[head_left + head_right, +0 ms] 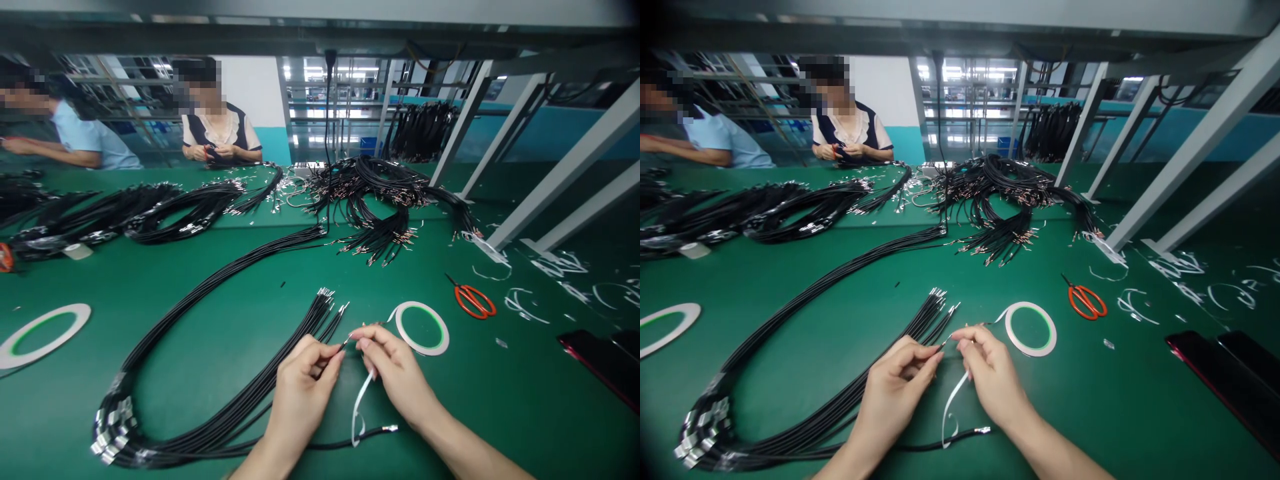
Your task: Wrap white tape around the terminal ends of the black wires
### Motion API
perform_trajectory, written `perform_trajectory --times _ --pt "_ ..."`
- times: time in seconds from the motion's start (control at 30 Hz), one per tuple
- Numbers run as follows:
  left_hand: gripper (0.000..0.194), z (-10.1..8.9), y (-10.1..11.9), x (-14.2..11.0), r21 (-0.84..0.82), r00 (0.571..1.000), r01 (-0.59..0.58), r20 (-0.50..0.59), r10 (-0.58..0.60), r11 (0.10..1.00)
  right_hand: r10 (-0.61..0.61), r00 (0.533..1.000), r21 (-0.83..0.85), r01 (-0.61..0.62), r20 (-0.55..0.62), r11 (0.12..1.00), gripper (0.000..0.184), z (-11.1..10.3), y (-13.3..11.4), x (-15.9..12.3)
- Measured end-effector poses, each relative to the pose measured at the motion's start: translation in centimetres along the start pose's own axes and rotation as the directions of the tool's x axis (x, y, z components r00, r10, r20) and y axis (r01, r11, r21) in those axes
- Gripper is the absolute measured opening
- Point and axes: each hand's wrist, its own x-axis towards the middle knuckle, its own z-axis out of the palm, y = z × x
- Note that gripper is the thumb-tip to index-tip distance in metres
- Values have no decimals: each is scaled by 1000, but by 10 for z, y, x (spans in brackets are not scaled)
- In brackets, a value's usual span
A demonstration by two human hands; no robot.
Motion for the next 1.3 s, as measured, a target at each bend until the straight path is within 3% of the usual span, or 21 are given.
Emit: perform_trajectory --times 0.1,0.17,0.27,0.4,0.53,0.7,0.83,0.93,1.0,1.1,1.2,1.3 --pt "12 2 1 -2 85 995 -94 -8 95 992 0 1000 29 0 -9 1000 22 7 -1 -3" --pt "13 3 3 -3 72 996 -90 -2 90 993 -24 999 39 26 -46 999 22 11 1 -4" --pt "16 5 7 -1 -133 993 114 53 -108 985 -118 989 1 119 -89 993 22 11 4 -3" --pt "22 5 12 4 -360 903 428 199 -380 829 -125 992 14 125 -27 992 27 7 3 -1" --pt "27 4 14 6 -403 875 484 238 -422 777 -118 993 -13 118 2 993 28 5 -1 -1" --pt "25 1 11 6 -355 918 388 228 -323 851 -127 988 -64 121 -86 991 28 -5 0 4" --pt "18 0 3 1 -56 975 152 174 -140 987 -120 986 -25 118 -118 993 20 -16 1 10" --pt "12 7 -4 -13 85 960 33 273 -55 996 -141 980 32 147 -138 989 22 -18 1 13" --pt "10 14 -7 -22 46 932 -39 362 20 998 -139 979 42 147 -152 988 28 -19 1 15" --pt "14 16 -6 -25 18 928 -75 367 63 997 -116 982 14 119 -152 993 30 -21 1 17" --pt "14 7 -4 -13 111 954 -86 294 50 990 -96 982 -14 95 -165 995 26 -23 2 17" --pt "11 -4 -4 2 498 999 -45 46 26 866 -78 982 -35 73 -169 997 25 -20 6 15"
